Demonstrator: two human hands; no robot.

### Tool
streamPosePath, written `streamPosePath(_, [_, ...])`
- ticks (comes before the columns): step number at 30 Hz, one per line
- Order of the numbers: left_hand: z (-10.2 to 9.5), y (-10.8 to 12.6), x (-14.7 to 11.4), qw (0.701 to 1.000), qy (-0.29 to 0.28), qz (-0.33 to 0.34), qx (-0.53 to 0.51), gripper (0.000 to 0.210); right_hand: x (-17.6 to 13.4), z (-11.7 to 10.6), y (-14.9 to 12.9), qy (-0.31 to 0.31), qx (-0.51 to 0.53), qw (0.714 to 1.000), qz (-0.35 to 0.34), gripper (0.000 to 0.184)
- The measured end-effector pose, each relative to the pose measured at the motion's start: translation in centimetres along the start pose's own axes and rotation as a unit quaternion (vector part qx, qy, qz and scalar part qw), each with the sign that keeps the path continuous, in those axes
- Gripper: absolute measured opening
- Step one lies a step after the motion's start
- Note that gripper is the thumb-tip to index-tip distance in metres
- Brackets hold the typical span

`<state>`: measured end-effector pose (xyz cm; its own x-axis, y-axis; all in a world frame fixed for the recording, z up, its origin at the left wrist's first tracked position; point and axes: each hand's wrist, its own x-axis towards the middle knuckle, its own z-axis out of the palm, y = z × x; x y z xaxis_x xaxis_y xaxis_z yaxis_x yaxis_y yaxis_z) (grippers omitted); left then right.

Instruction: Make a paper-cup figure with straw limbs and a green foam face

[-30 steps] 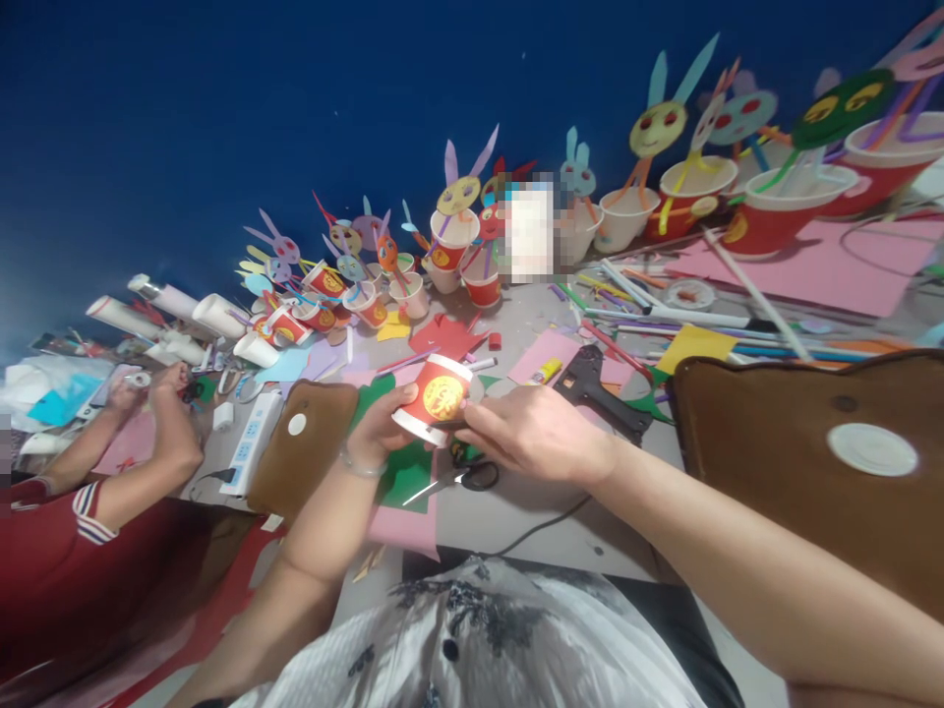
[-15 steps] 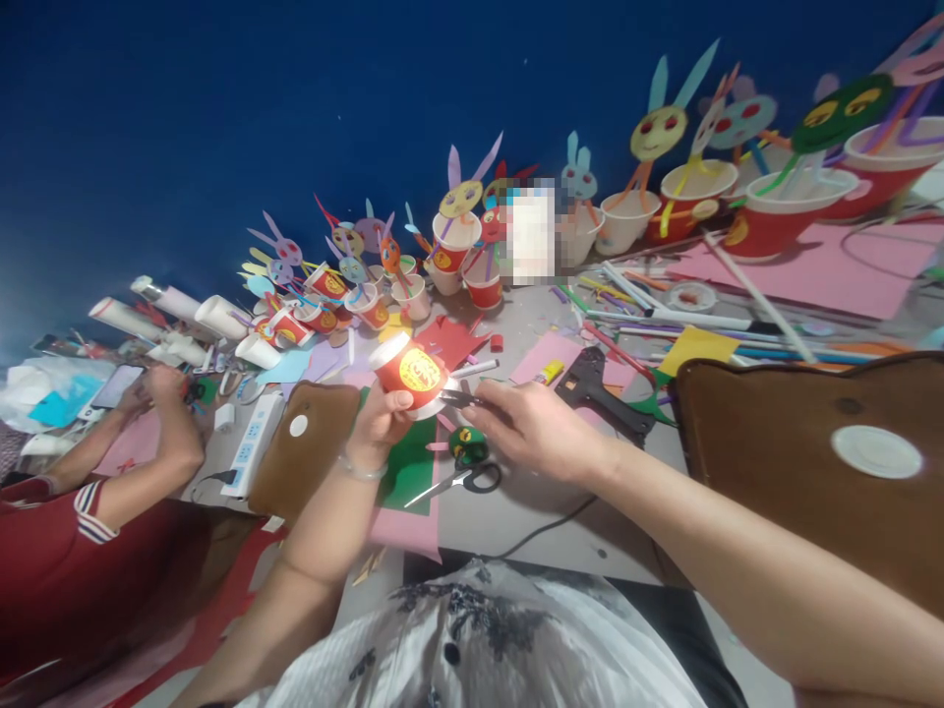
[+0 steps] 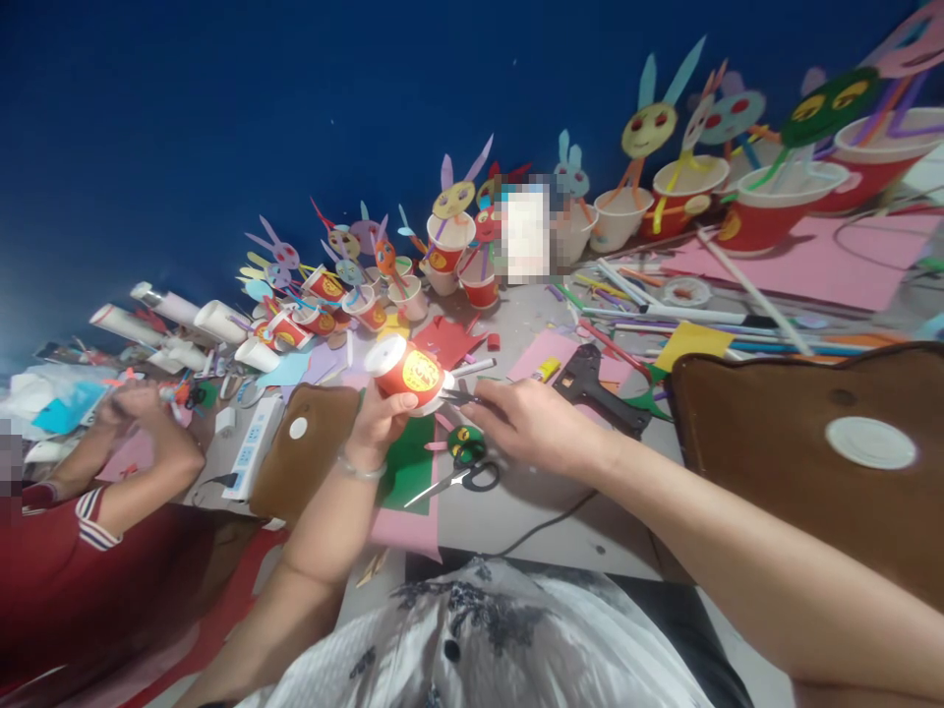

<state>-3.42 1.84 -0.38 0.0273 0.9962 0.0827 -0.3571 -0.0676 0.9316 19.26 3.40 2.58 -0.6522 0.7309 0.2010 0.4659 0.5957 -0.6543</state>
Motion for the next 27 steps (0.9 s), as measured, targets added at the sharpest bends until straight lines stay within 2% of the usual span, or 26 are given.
streamPosePath(6, [0.09,0.09,-0.02,1.0,-0.013,-0.021,0.009,0.05,0.1,-0.56,0.02,-0.051,0.027,0.998,0.011,0.033])
streamPosePath(13, [0.24,0.24,-0.05,0.998,-0.035,-0.042,0.006,0.051,0.08,-0.75,0.04,-0.075,0.091,0.993,0.017,0.037])
streamPosePath(27, [0.31,0.21,-0.24,0.999,-0.022,-0.038,-0.022,0.065,0.04,-0.29,-0.06,-0.067,0.16,0.984,0.036,0.046])
